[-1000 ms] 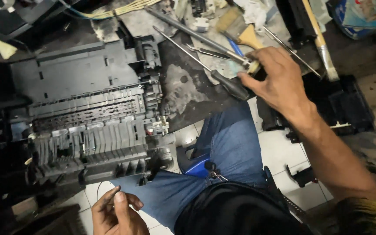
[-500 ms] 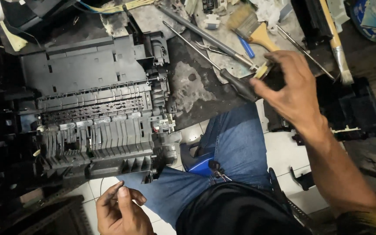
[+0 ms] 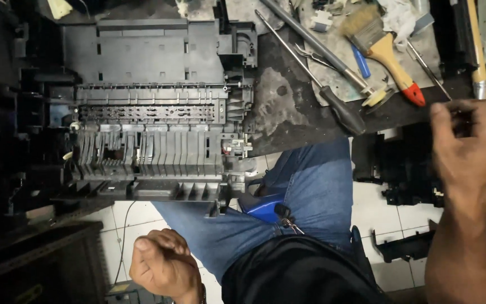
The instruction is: Disassembling a printer to remove internal components including a metal rod and screws using a screwdriver.
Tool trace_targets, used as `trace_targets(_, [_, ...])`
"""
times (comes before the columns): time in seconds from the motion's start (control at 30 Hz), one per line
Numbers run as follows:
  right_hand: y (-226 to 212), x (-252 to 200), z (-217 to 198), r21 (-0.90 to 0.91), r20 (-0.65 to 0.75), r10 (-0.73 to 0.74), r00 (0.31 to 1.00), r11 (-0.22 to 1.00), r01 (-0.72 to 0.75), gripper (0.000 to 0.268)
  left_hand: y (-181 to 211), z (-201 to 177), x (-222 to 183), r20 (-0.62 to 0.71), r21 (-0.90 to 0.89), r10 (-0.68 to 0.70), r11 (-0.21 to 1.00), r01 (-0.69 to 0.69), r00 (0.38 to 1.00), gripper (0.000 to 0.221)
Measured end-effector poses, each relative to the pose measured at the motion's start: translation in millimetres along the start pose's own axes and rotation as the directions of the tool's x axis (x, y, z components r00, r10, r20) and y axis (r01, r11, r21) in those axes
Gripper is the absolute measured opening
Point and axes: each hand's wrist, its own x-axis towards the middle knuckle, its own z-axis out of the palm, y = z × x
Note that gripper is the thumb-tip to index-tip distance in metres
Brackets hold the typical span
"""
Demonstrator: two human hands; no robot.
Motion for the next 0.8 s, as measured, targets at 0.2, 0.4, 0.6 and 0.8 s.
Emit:
trace_targets(0.2, [-20.1, 0.3, 4.9, 0.026, 0.052, -0.032, 0.998, 0.999, 0.031, 0.033, 4.8, 5.7, 7.1, -0.032, -0.082, -0.039, 0.996, 0.036, 0.999, 0.037])
trace_targets(0.4, [-98.0, 7.7, 15.4, 0.095, 0.218, -0.121, 0.968, 0.990, 0.103, 0.041, 3.4, 2.4, 7.4, -0.064, -0.027, -0.070, 0.997, 0.068, 0.995, 0.017])
trace_targets(0.6, [-99.8, 4.1, 28.4, 0.202, 0.256, -0.147, 0.955, 0.975, 0.096, 0.039, -2.1, 1.7, -0.6, -0.081, -0.074, -0.120, 0.991, 0.114, 0.989, 0.017])
trace_targets(0.8, [-73.6, -8.2, 33.3, 0.222, 0.110, -0.249, 0.962, 0.950, 0.220, 0.030, -16.2, 3.3, -9.3, 0.004, -0.051, -0.094, 0.994, 0.094, 0.996, 0.010])
